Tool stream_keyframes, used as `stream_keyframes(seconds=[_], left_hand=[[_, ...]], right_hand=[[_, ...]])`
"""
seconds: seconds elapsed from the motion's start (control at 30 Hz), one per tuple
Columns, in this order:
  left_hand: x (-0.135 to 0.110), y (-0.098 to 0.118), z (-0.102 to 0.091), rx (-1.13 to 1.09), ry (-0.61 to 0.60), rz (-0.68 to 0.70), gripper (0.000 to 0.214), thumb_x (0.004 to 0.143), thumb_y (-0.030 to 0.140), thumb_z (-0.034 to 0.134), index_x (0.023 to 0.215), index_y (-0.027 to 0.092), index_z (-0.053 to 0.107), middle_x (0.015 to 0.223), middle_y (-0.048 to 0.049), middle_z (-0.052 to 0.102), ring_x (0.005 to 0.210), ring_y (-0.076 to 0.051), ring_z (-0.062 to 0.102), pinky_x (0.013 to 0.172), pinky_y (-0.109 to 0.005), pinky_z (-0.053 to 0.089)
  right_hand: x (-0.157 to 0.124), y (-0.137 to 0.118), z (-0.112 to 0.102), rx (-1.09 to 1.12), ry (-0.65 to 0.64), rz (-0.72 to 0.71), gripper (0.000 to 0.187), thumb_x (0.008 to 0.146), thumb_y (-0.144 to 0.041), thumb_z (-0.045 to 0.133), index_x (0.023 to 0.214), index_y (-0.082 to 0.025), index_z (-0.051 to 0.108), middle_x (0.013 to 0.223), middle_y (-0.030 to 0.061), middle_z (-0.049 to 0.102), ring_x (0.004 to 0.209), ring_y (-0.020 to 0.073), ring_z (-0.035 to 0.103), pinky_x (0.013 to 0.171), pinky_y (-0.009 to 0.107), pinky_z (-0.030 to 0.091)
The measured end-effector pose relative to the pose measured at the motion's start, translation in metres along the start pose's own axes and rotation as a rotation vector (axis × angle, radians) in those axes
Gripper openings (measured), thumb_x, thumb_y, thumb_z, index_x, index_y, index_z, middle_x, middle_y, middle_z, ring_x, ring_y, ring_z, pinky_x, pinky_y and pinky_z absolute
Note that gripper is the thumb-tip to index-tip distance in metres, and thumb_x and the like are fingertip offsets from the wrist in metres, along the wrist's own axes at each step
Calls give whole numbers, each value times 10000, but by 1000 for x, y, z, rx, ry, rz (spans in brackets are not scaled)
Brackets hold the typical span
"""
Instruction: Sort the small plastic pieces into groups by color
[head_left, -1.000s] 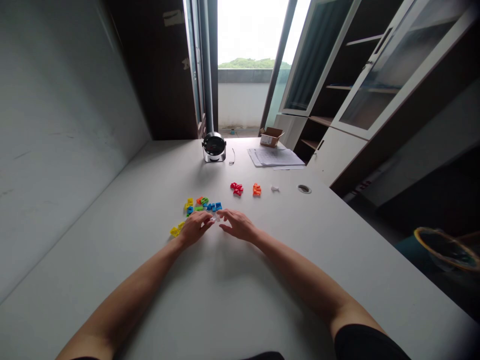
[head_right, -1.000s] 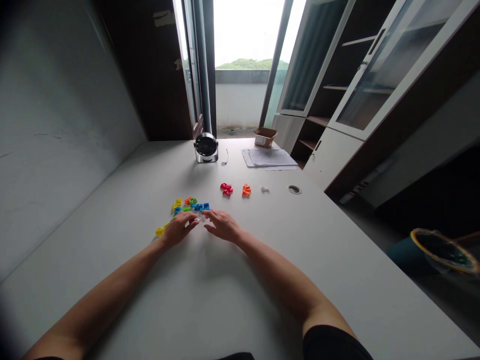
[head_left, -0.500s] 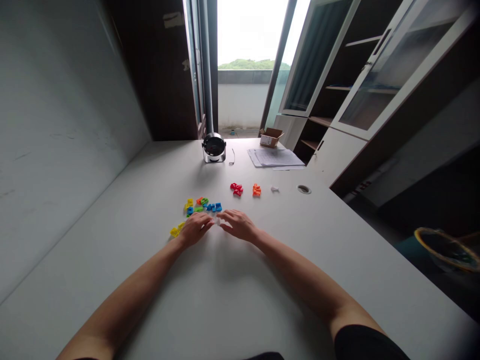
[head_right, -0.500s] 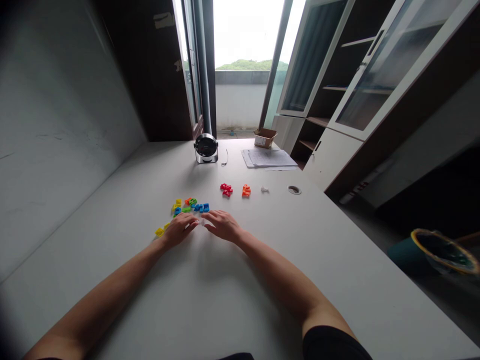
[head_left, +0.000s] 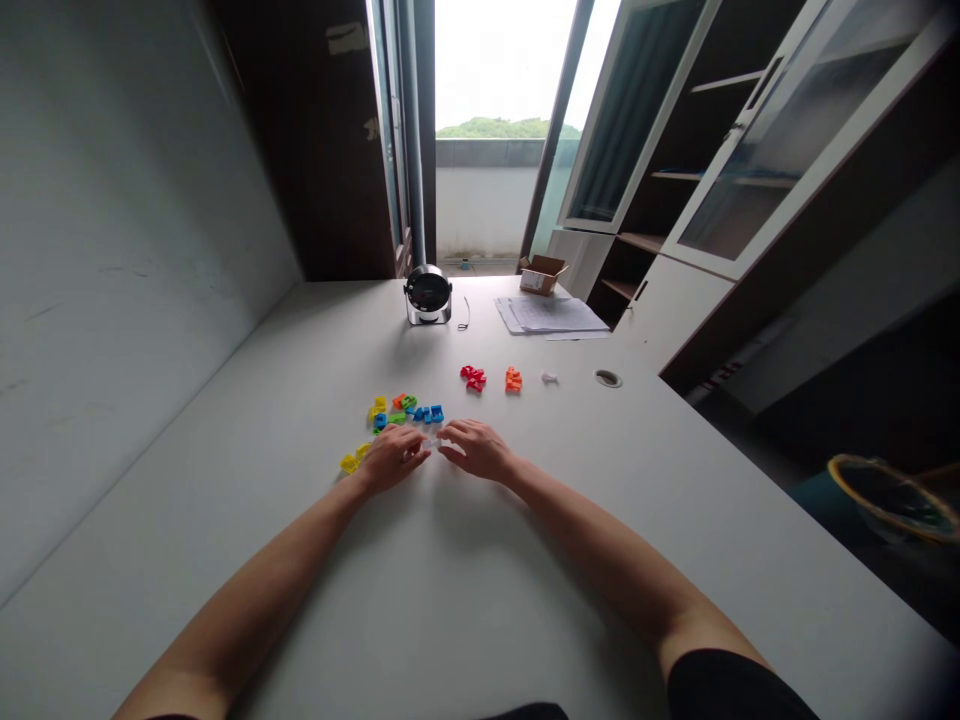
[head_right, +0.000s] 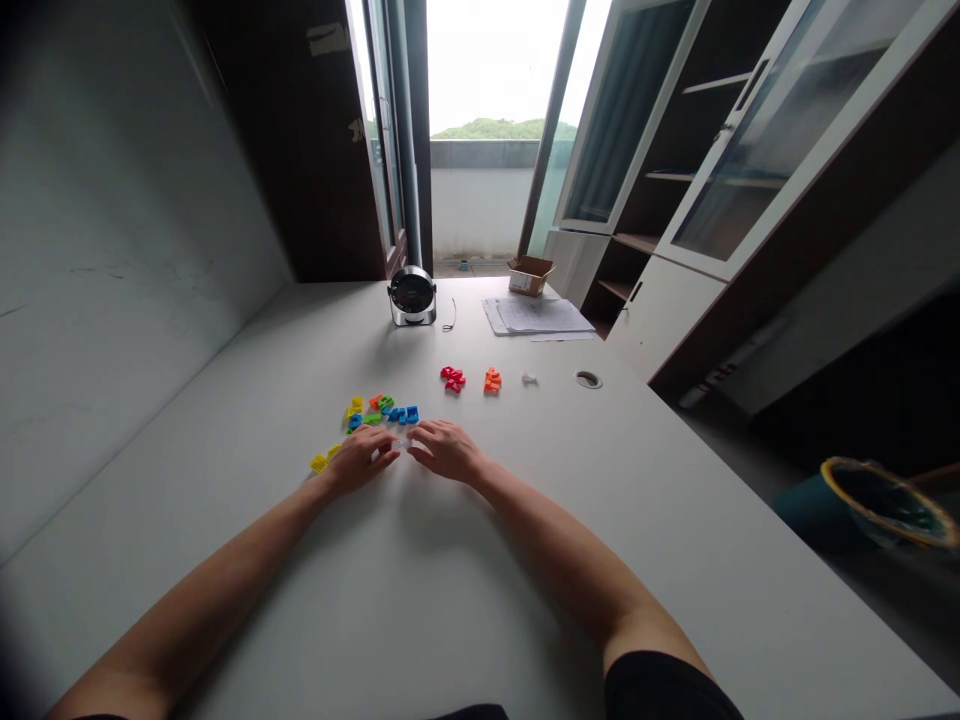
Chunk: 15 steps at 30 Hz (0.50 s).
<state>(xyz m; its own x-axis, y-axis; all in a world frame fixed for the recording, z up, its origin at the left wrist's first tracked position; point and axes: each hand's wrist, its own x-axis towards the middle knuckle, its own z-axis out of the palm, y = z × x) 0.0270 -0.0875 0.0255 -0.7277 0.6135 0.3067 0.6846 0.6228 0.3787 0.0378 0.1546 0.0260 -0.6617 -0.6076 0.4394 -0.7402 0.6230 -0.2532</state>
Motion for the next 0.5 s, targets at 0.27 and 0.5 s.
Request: stream_keyframes(seconds=[0.27,0.5], left_hand=[[0,-2,0,-12,10,19,375,1006,441,387,833,200,616,813,-28,642,783,-152,562,857,-299,420],[0,-4,0,-15,4,31,352,989,471,439,895,206,652,841,-29,640,802,-148,566,853,-290,413]], right_hand=[[-1,-1,0,52,15,12,298,978,-362,560,1242,-224,567,1002,60,685,873,161,629,828,274,447],[-1,1,2,110,10,2,216,968,-348,574,1144,-227,603,963,37,687,840,145,634,800,258,460]])
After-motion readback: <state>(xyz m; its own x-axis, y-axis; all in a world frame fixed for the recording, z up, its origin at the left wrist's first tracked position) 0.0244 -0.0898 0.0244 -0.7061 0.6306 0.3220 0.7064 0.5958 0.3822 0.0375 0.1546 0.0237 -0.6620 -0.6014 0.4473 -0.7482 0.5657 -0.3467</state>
